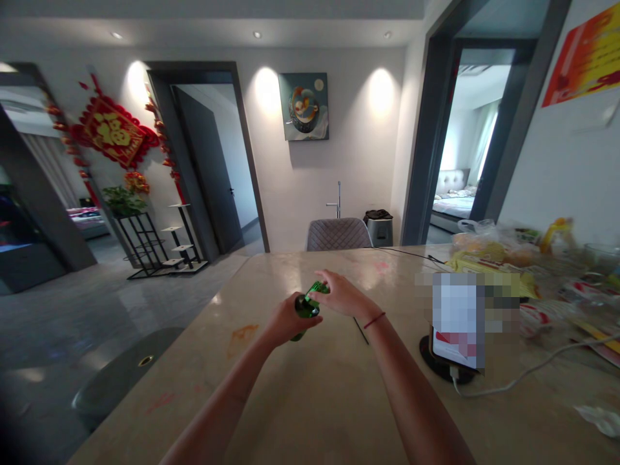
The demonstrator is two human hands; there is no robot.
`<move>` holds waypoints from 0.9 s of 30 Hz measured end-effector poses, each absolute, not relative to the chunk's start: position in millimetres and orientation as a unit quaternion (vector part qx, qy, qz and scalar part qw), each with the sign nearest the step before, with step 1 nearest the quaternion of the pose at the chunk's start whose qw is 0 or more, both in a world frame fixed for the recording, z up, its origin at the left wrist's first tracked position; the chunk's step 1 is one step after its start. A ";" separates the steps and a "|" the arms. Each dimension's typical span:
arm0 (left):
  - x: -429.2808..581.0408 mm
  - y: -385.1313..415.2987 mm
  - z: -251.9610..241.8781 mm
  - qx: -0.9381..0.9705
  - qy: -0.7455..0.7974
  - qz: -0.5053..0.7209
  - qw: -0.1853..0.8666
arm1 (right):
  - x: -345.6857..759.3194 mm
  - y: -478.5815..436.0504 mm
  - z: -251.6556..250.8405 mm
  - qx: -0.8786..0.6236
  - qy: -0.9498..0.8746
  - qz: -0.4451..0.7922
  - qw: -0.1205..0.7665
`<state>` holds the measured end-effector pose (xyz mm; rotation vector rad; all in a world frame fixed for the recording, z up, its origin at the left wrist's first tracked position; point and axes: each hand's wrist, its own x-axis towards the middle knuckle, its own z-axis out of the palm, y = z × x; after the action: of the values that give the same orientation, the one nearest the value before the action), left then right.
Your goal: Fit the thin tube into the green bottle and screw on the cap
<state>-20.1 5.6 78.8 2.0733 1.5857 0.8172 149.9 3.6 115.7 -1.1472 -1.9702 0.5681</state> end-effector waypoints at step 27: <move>-21.9 12.6 68.2 0.747 0.534 0.339 0.206 | 251.2 85.5 -29.3 -0.657 -0.562 0.195 0.464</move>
<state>-21.9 12.6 68.2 2.0804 1.4881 0.9435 251.2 85.5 -29.3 -1.6138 -1.3806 0.4797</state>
